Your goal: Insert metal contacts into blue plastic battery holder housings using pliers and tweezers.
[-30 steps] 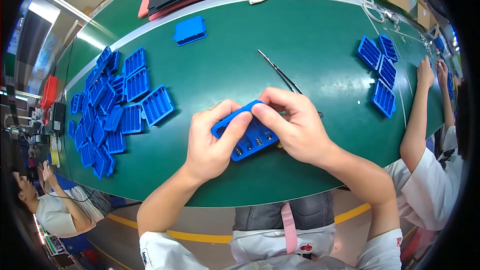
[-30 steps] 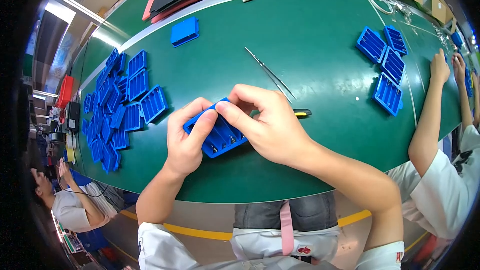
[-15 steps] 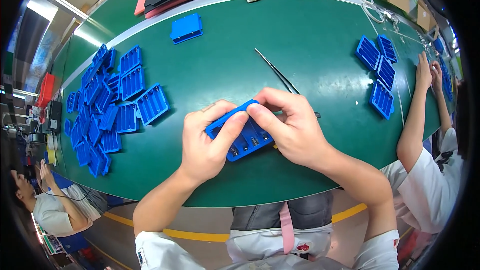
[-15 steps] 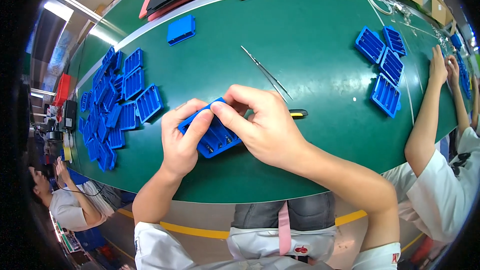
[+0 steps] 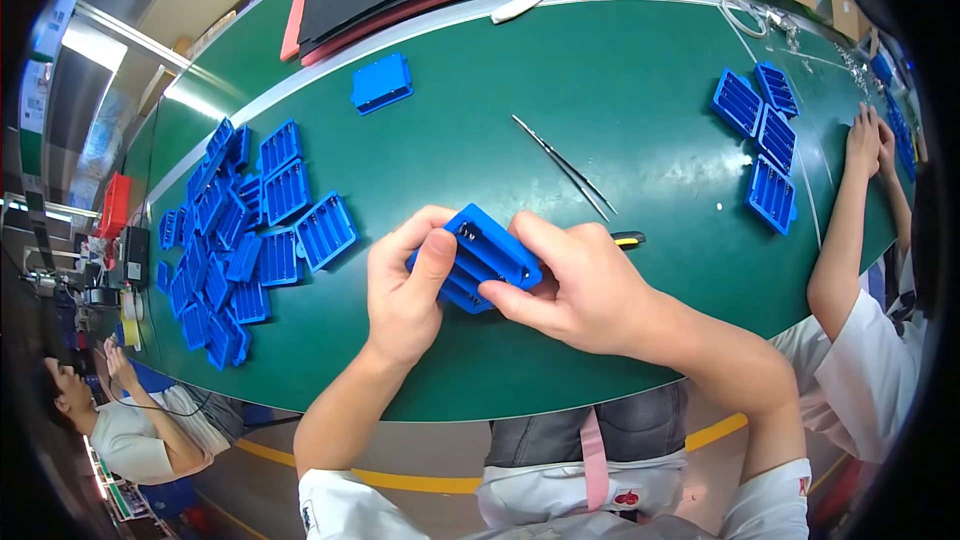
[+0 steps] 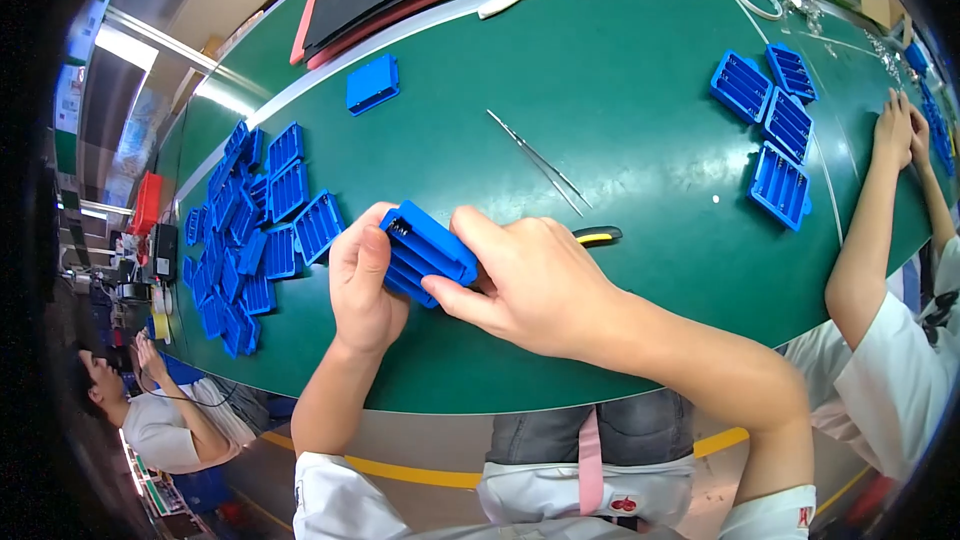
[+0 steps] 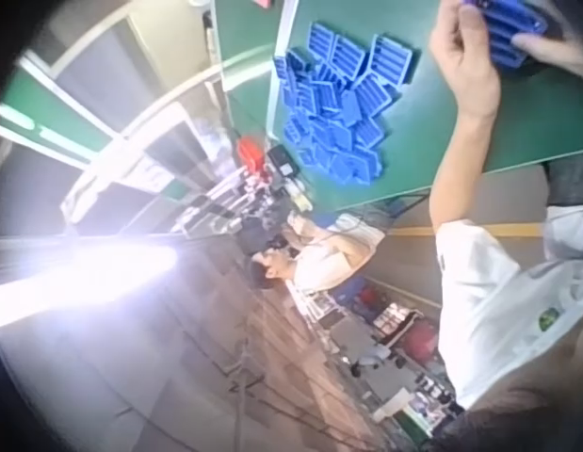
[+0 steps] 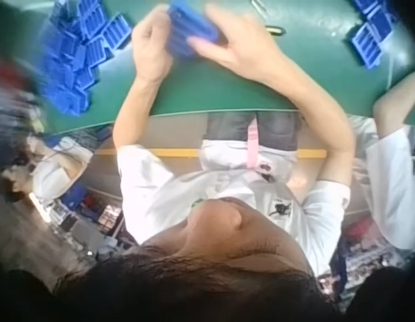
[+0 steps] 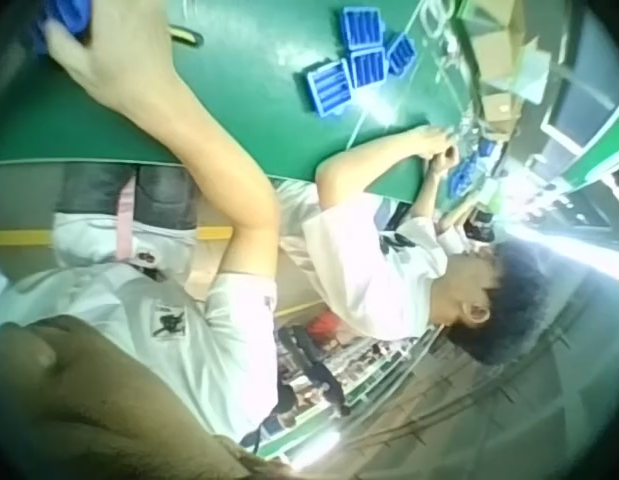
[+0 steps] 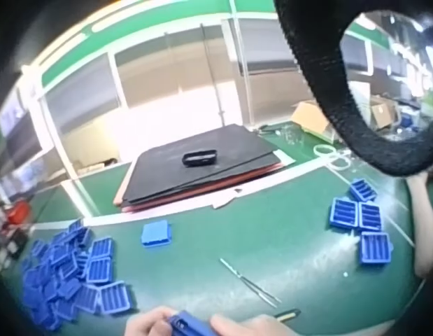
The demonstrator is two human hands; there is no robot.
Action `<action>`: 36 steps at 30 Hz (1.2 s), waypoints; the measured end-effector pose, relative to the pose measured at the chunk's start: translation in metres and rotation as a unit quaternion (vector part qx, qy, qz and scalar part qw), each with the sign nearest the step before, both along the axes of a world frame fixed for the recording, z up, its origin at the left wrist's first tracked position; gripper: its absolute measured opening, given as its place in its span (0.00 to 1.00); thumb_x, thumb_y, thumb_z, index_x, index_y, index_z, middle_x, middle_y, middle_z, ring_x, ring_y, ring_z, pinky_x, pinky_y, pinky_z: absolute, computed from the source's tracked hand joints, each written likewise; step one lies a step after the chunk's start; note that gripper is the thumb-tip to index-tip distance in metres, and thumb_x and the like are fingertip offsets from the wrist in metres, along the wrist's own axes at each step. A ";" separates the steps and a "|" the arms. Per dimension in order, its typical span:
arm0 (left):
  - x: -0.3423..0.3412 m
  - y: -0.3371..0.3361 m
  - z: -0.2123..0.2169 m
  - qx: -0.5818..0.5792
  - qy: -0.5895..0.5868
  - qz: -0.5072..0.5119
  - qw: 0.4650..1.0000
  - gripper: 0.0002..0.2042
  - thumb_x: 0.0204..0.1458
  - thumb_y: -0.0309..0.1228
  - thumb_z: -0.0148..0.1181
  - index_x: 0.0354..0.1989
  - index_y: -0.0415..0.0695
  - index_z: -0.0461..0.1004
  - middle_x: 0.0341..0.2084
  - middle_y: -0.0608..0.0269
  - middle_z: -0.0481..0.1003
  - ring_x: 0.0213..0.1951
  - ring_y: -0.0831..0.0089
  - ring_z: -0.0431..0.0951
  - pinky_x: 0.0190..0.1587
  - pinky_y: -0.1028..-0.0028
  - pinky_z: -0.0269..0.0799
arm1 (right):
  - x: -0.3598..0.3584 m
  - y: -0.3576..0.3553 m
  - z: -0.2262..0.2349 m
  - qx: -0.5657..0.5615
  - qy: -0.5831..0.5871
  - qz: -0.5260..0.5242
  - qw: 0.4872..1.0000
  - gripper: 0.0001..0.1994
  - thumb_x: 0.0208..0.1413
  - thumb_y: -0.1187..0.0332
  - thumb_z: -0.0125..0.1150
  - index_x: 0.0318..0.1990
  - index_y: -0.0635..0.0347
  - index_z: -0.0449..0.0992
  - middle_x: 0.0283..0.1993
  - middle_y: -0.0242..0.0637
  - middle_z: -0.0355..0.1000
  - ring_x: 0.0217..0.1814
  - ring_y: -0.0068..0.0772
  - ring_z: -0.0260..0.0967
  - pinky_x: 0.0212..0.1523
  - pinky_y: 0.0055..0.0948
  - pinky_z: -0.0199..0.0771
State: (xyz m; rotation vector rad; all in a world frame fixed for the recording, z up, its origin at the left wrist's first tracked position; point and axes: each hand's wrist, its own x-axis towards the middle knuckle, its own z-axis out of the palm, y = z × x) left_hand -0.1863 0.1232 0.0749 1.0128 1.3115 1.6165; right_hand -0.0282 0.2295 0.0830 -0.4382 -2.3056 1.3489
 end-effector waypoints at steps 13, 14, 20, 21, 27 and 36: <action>0.011 0.002 -0.010 0.027 -0.017 0.016 0.999 0.18 0.59 0.41 0.59 0.31 0.35 0.72 0.29 0.60 0.73 0.32 0.76 0.67 0.35 0.78 0.60 | 0.002 -0.010 -0.002 0.096 -0.050 -0.029 0.994 0.18 0.54 0.58 0.67 0.31 0.61 0.65 0.16 0.44 0.67 0.16 0.51 0.67 0.17 0.41 0.64; 0.013 0.002 -0.010 0.031 -0.015 0.019 0.999 0.17 0.59 0.41 0.59 0.31 0.35 0.72 0.29 0.60 0.73 0.32 0.77 0.67 0.35 0.77 0.60 | 0.002 -0.011 -0.002 0.094 -0.050 -0.030 0.994 0.18 0.54 0.58 0.67 0.31 0.61 0.65 0.16 0.44 0.67 0.16 0.51 0.67 0.17 0.41 0.64; 0.015 0.000 -0.007 0.040 0.007 0.031 0.999 0.16 0.59 0.38 0.59 0.31 0.34 0.73 0.28 0.59 0.74 0.31 0.77 0.67 0.34 0.77 0.60 | 0.004 -0.013 -0.003 0.108 -0.028 -0.032 0.993 0.18 0.54 0.59 0.67 0.31 0.62 0.65 0.15 0.43 0.67 0.14 0.50 0.66 0.16 0.40 0.64; 0.015 0.000 -0.007 0.041 0.006 0.033 0.999 0.16 0.59 0.38 0.59 0.31 0.34 0.73 0.28 0.59 0.74 0.31 0.77 0.67 0.34 0.77 0.60 | 0.004 -0.013 -0.002 0.104 -0.030 -0.028 0.994 0.19 0.54 0.57 0.65 0.31 0.63 0.66 0.14 0.45 0.67 0.15 0.51 0.67 0.17 0.41 0.66; 0.018 -0.001 -0.004 0.040 0.006 0.049 0.998 0.16 0.59 0.37 0.60 0.30 0.34 0.73 0.28 0.61 0.74 0.31 0.77 0.67 0.34 0.78 0.60 | 0.003 -0.015 -0.003 0.108 -0.028 -0.030 0.993 0.19 0.55 0.56 0.63 0.31 0.64 0.66 0.14 0.47 0.68 0.16 0.53 0.69 0.18 0.43 0.69; 0.017 -0.007 0.000 0.008 0.034 0.033 0.999 0.19 0.60 0.43 0.58 0.33 0.36 0.73 0.33 0.59 0.74 0.35 0.75 0.71 0.40 0.77 0.65 | 0.005 -0.017 -0.006 0.117 -0.014 -0.034 0.992 0.18 0.53 0.60 0.68 0.32 0.64 0.66 0.14 0.42 0.66 0.13 0.48 0.66 0.16 0.38 0.64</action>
